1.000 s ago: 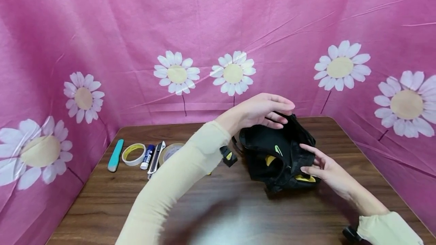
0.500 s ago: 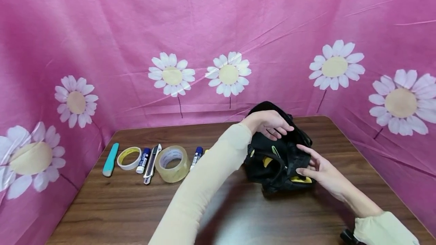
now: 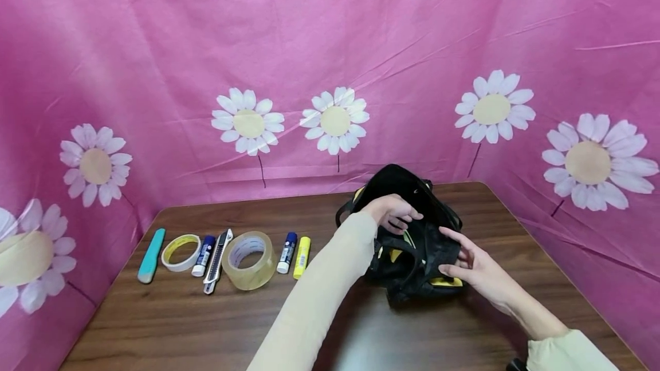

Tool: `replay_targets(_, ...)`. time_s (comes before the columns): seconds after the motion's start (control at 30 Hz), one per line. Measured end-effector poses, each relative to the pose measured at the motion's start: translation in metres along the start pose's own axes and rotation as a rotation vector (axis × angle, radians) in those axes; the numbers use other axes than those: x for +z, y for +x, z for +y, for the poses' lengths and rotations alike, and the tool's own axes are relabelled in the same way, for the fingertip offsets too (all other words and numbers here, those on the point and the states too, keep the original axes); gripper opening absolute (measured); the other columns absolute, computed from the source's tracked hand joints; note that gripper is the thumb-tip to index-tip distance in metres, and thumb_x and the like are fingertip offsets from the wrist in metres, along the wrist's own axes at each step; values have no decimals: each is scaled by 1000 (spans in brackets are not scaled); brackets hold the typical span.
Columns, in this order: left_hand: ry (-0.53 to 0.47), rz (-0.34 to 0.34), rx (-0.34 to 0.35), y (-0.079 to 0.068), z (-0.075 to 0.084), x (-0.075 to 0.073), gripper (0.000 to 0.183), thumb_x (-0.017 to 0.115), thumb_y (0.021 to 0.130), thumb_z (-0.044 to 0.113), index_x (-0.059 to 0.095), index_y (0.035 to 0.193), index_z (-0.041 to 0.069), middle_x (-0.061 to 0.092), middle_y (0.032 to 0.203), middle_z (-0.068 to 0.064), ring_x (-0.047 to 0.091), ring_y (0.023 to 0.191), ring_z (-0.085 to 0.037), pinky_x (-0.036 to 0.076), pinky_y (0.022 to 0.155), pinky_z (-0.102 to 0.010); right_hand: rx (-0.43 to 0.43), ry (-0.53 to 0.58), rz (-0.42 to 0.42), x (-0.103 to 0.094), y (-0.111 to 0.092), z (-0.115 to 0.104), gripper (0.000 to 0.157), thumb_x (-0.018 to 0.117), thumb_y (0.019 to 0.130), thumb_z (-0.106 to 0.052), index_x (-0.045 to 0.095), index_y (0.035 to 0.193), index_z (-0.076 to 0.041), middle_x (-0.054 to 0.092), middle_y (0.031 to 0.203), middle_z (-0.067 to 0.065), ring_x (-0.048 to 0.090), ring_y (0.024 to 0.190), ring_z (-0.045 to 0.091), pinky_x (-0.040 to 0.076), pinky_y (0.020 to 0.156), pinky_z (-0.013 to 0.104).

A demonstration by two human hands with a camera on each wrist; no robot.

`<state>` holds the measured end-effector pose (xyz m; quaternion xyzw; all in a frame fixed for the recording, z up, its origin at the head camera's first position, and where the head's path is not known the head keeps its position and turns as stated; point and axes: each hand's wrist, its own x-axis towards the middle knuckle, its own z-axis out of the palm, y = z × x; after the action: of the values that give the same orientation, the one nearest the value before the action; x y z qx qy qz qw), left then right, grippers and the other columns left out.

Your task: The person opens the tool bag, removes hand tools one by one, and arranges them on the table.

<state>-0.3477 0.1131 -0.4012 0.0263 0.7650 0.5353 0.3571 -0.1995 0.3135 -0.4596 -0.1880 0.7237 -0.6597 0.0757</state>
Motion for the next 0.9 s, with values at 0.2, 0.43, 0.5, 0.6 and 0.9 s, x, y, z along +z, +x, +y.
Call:
replay_targets(0.2, 2, 52, 19, 8, -24, 0, 11, 79, 90, 15, 69, 91, 9, 65, 109, -12, 66, 97, -32, 60, 82, -42, 6, 6, -9, 3, -1, 2, 79, 65, 95, 6, 21, 159, -4, 65, 130, 9, 67, 110, 14, 57, 88, 27)
replay_targets(0.43, -3, 180, 48, 13, -37, 5, 16, 84, 85, 12, 70, 80, 6, 67, 89, -5, 72, 86, -30, 61, 69, -35, 11, -11, -4, 4, -2, 0, 78, 65, 94, 6, 23, 159, -5, 67, 125, 10, 68, 106, 15, 58, 84, 27)
replay_targets(0.5, 3, 235, 59, 13, -38, 9, 20, 87, 81, 10, 69, 75, 5, 67, 83, -3, 74, 85, -31, 60, 64, -33, 15, -18, -1, 4, -2, -1, 77, 65, 95, 6, 24, 159, -5, 67, 124, 10, 68, 105, 15, 58, 83, 27)
replay_targets(0.6, 7, 296, 63, 12, -37, 15, 27, 89, 76, 3, 64, 69, 5, 64, 75, -2, 74, 83, -32, 61, 60, -31, 19, -35, 2, 4, -3, -1, 77, 65, 95, 6, 25, 158, -6, 67, 123, 10, 67, 105, 14, 58, 83, 27)
replay_targets(0.9, 9, 363, 25, 32, -40, 17, 32, 82, 69, -13, 60, 55, 6, 63, 61, -4, 66, 50, -20, 55, 46, -27, 3, -38, 1, 1, 0, 2, 75, 64, 95, 7, 26, 158, -6, 67, 121, 10, 66, 104, 12, 58, 82, 27)
